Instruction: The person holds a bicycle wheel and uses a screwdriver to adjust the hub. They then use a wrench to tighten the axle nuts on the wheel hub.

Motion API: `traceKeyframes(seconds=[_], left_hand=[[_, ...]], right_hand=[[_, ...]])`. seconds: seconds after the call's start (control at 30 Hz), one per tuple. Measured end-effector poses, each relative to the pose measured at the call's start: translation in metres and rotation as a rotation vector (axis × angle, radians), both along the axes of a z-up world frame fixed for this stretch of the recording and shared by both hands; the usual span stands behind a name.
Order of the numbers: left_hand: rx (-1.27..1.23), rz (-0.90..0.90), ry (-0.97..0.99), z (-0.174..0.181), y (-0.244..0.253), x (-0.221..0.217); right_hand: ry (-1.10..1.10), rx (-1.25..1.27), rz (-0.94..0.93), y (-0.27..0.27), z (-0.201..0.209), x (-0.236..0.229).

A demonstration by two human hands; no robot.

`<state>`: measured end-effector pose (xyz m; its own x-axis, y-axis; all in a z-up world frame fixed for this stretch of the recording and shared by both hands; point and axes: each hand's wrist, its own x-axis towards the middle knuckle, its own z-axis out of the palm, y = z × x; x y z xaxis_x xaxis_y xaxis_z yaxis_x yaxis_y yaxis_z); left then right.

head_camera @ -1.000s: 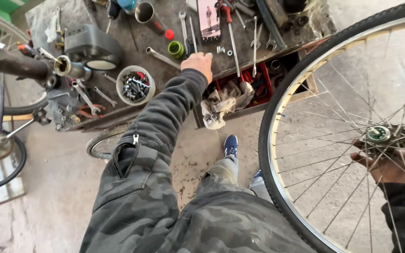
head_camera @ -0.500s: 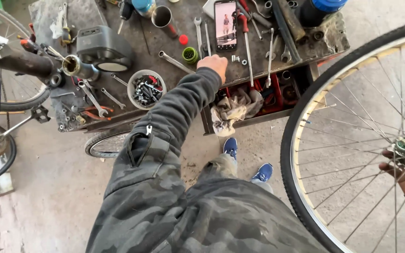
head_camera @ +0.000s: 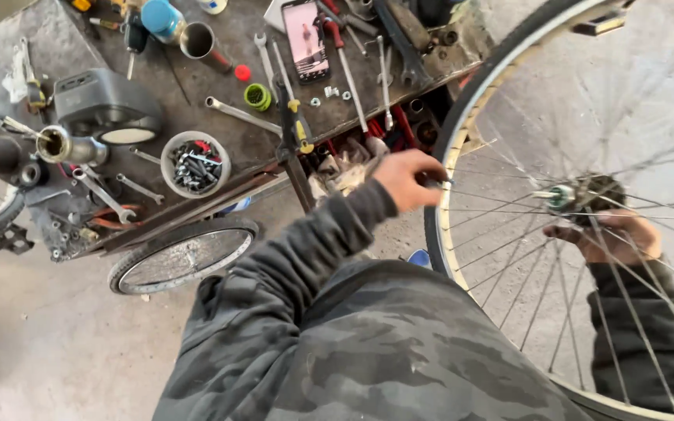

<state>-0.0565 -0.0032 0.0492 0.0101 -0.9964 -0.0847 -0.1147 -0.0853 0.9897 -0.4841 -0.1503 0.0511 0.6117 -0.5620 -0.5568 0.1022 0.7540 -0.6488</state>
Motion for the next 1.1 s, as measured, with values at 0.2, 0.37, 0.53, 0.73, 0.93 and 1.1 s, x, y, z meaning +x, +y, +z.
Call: traceKeyframes(seconds=[0.2, 0.37, 0.53, 0.73, 0.93, 1.1], left_hand=[[-0.067, -0.212, 0.083, 0.040, -0.021, -0.060], [-0.023, -0.165, 0.128, 0.062, -0.006, -0.058], [0.036, -0.100, 0.100, 0.054, 0.018, -0.052], [0.067, -0.037, 0.316, 0.063, 0.026, -0.063], [0.061, 0.015, 0.400, 0.053, 0.037, -0.062], [0.176, 0.040, 0.527, 0.028, 0.042, -0.068]], right_hand=[[0.172, -0.268, -0.112, 0.046, 0.041, 0.045], [0.157, -0.401, -0.026, 0.055, 0.048, 0.072], [0.145, -0.402, -0.041, 0.052, 0.033, 0.066], [0.176, -0.435, -0.008, 0.055, 0.046, 0.071], [0.159, -0.477, 0.009, 0.061, 0.047, 0.078], [0.164, -0.507, 0.003, 0.064, 0.039, 0.073]])
